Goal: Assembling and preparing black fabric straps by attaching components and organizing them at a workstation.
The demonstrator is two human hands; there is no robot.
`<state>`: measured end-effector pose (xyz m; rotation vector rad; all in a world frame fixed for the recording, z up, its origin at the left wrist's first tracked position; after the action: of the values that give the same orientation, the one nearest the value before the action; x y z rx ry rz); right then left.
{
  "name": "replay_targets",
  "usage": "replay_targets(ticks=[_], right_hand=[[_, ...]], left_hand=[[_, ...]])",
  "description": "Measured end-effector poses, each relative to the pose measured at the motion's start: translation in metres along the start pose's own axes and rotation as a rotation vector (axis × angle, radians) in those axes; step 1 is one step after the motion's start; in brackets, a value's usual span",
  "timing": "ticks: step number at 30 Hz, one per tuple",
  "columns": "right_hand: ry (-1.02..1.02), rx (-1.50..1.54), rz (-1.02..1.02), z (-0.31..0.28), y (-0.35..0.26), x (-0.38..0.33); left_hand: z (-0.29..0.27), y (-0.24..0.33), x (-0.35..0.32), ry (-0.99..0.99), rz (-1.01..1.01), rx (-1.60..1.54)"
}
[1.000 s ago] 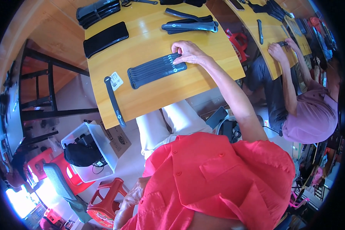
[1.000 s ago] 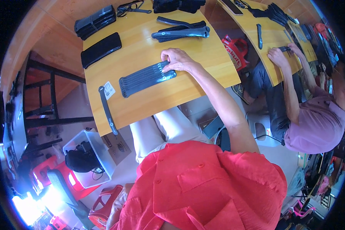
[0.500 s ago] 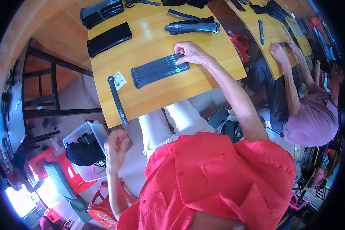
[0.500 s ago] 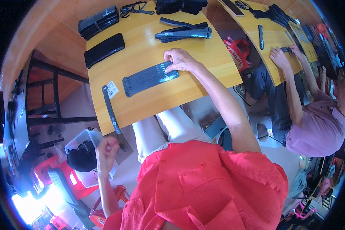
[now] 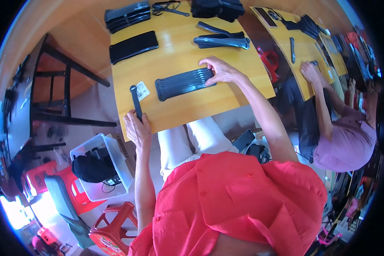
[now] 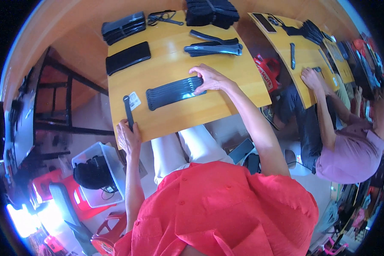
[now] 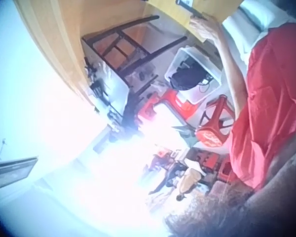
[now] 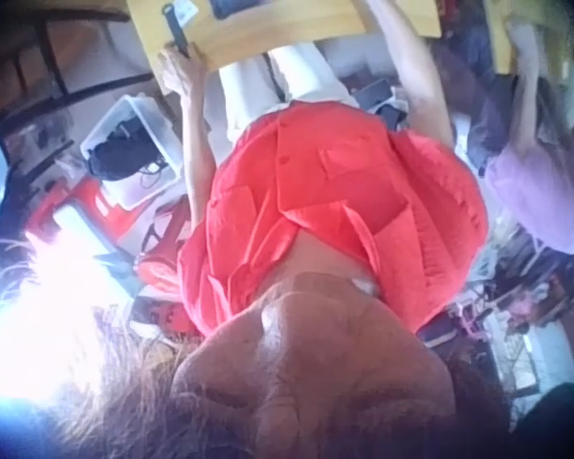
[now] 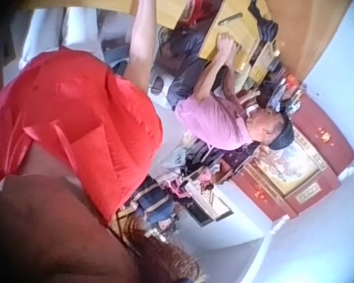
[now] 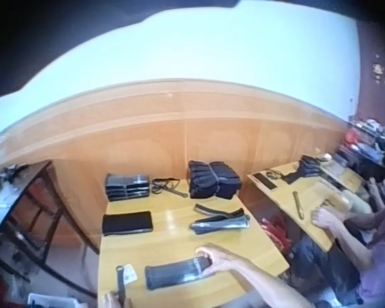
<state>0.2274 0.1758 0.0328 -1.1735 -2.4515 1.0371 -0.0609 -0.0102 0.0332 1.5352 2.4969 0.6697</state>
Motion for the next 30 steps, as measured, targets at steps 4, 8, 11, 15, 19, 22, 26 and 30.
replay_targets(ticks=[4, 8, 11, 15, 19, 22, 26, 30], right_hand=[[0.052, -0.018, -0.008, -0.007, -0.016, -0.009], [0.412, -0.103, -0.021, -0.010, -0.040, -0.027], [0.300, 0.132, 0.000, 0.023, -0.077, -0.039], [0.168, 0.076, -0.434, 0.069, -0.184, -0.062], [0.118, 0.039, -0.577, 0.086, -0.231, -0.072], [0.279, -0.190, -0.776, 0.095, -0.237, -0.080], [0.324, -0.180, -0.732, 0.098, -0.230, -0.085], [0.571, -0.061, -0.699, 0.089, -0.221, -0.088]], left_hand=[[0.003, -0.011, 0.007, -0.010, -0.073, -0.045], [-0.001, -0.031, 0.005, -0.223, -0.209, -0.498], [-0.007, -0.023, -0.013, -0.433, -0.442, -1.120], [-0.005, 0.010, -0.037, -0.516, -0.584, -1.911], [-0.006, 0.022, -0.044, -0.462, -0.581, -2.124], [-0.007, 0.023, -0.045, -0.450, -0.586, -2.077], [-0.020, 0.040, -0.052, -0.522, -0.589, -2.074], [-0.043, 0.040, -0.080, -0.529, -0.461, -1.794]])
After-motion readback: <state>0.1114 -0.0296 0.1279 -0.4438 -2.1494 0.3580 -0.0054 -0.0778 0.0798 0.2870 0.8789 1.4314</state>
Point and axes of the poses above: each hand's wrist, its own x-axis towards the middle knuckle, its own z-axis out of the palm, y = z × x, the point moved 5 cm from there along x, towards the middle knuckle, and after that the axes turned 4 degrees about -y, right-handed, at the moved point
